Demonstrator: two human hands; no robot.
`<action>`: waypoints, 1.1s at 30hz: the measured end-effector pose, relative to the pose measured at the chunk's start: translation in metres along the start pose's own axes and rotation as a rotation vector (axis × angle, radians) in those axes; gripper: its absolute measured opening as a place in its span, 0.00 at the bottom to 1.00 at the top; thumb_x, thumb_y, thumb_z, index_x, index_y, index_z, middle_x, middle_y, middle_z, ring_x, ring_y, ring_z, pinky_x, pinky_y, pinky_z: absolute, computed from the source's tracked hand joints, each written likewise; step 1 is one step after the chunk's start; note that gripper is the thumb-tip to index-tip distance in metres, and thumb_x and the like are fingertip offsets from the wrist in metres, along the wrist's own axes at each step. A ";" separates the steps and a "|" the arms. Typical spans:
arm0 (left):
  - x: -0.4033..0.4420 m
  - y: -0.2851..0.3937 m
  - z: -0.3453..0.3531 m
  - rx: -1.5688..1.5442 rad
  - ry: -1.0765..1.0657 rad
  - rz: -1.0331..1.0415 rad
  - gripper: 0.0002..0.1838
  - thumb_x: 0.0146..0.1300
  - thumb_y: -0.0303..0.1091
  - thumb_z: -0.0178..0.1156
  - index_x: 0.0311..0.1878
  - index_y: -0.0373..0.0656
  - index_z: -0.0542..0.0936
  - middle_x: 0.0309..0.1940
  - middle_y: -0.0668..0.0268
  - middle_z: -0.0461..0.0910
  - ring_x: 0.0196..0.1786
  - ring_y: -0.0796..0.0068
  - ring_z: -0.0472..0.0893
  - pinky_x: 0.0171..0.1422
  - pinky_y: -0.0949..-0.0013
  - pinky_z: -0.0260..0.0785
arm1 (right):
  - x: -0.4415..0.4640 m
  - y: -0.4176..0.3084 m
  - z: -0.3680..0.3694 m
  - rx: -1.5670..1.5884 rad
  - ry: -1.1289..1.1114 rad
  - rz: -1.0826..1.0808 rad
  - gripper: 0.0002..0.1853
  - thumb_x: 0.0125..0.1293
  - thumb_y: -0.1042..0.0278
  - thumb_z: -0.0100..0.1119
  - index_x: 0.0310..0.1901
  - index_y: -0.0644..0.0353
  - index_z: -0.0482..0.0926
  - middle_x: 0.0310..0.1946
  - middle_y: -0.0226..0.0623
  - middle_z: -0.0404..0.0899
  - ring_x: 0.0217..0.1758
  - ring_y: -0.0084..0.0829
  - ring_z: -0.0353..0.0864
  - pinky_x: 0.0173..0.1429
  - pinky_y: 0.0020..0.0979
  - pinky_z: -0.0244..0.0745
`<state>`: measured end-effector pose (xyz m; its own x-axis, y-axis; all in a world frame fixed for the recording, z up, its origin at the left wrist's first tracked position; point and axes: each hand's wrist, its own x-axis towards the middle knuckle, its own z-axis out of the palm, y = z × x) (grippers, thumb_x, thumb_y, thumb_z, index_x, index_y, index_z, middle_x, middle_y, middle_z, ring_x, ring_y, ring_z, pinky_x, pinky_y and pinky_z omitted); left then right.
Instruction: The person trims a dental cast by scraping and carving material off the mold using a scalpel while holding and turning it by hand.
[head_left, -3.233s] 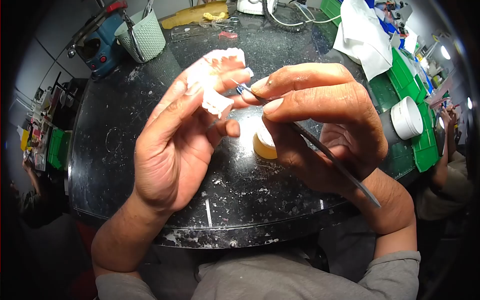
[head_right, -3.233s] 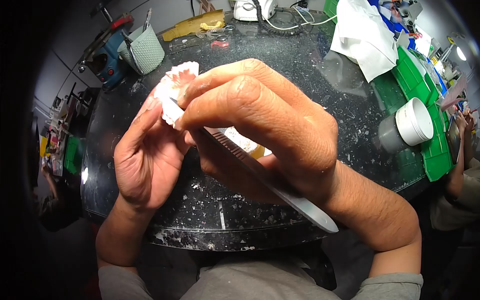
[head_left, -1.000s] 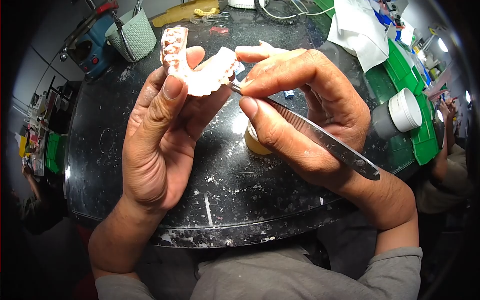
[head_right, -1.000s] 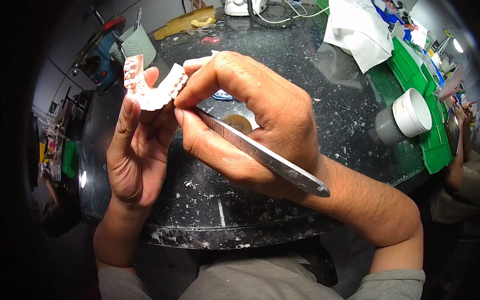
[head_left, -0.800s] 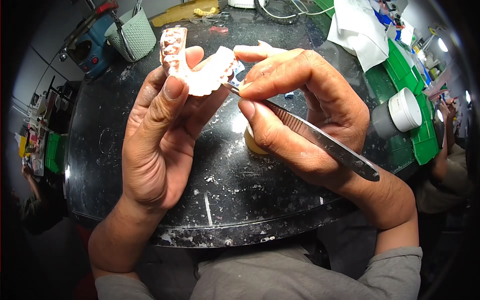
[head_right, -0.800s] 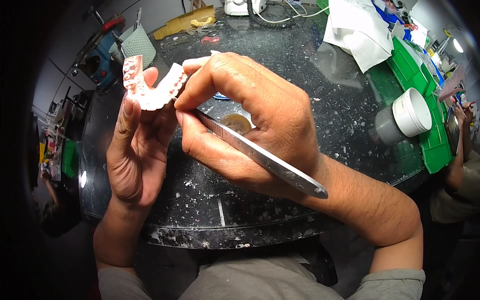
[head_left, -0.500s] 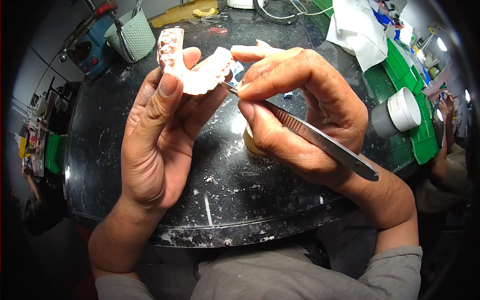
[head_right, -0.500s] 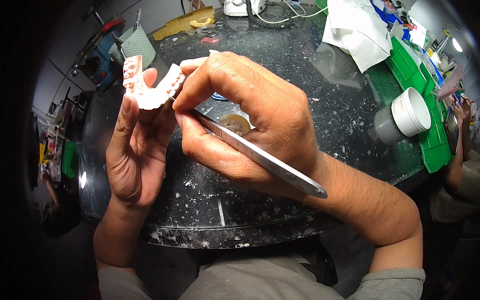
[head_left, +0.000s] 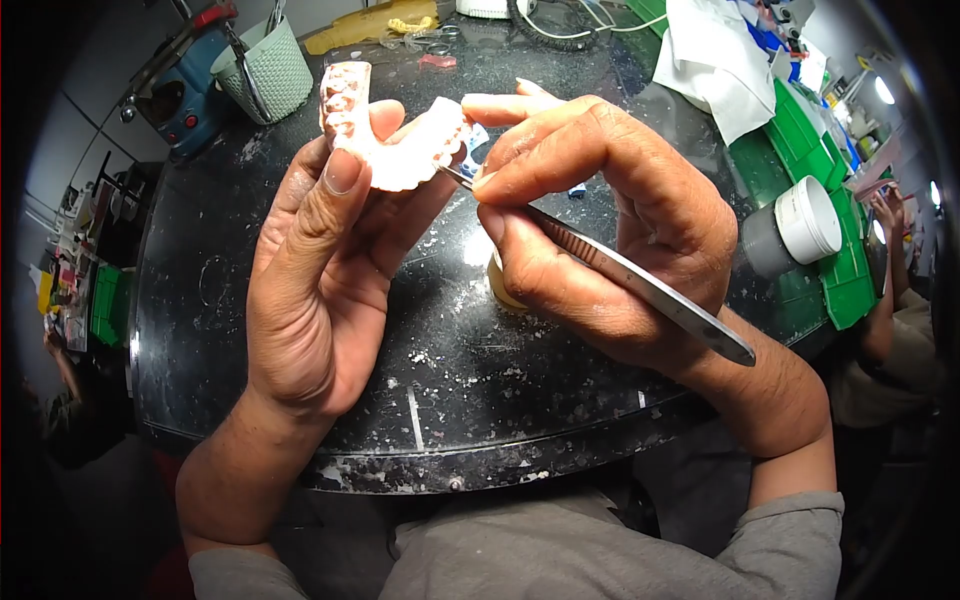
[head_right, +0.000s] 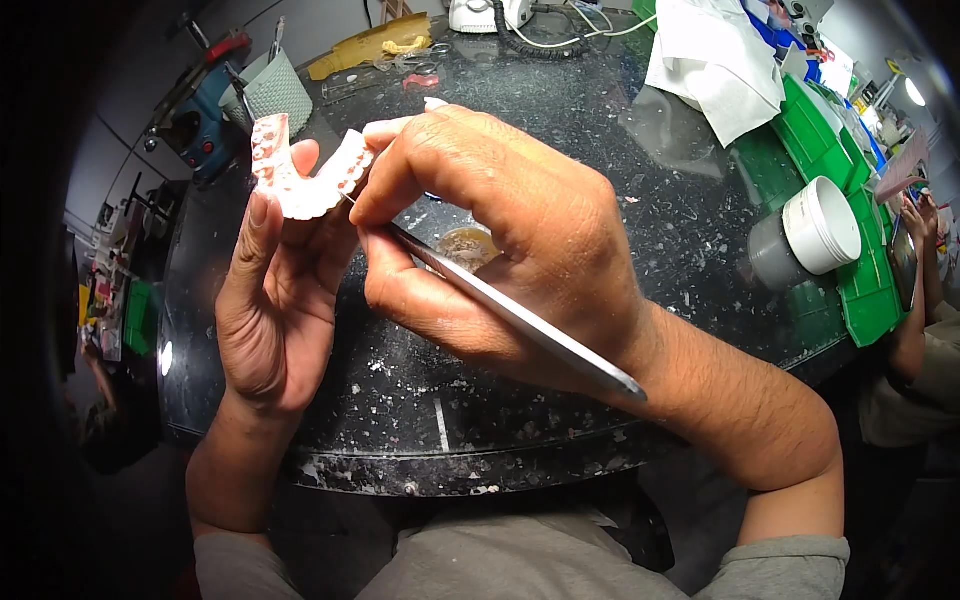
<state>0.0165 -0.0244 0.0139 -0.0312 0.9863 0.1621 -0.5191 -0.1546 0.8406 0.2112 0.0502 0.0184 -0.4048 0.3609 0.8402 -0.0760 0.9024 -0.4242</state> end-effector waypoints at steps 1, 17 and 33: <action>0.000 0.000 -0.001 -0.008 -0.002 -0.002 0.31 0.81 0.39 0.50 0.78 0.33 0.56 0.71 0.51 0.70 0.72 0.62 0.74 0.77 0.60 0.70 | 0.000 0.000 0.000 -0.013 0.015 0.002 0.10 0.52 0.82 0.69 0.37 0.63 0.82 0.34 0.38 0.84 0.46 0.38 0.88 0.57 0.39 0.79; 0.000 -0.002 -0.003 0.006 -0.041 0.023 0.30 0.80 0.39 0.52 0.77 0.33 0.59 0.70 0.55 0.72 0.71 0.64 0.75 0.77 0.60 0.69 | -0.001 0.000 -0.003 -0.009 -0.014 0.013 0.10 0.56 0.82 0.66 0.41 0.61 0.83 0.36 0.34 0.84 0.49 0.36 0.88 0.72 0.54 0.68; -0.001 -0.001 -0.002 -0.015 -0.014 0.021 0.30 0.80 0.39 0.51 0.77 0.33 0.59 0.70 0.52 0.72 0.71 0.62 0.75 0.76 0.61 0.71 | 0.001 -0.005 -0.002 -0.088 0.008 0.038 0.09 0.52 0.78 0.70 0.36 0.59 0.82 0.33 0.34 0.84 0.51 0.39 0.89 0.69 0.50 0.73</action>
<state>0.0151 -0.0248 0.0113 -0.0300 0.9819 0.1870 -0.5315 -0.1741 0.8290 0.2132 0.0465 0.0226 -0.3990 0.3963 0.8269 0.0200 0.9053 -0.4242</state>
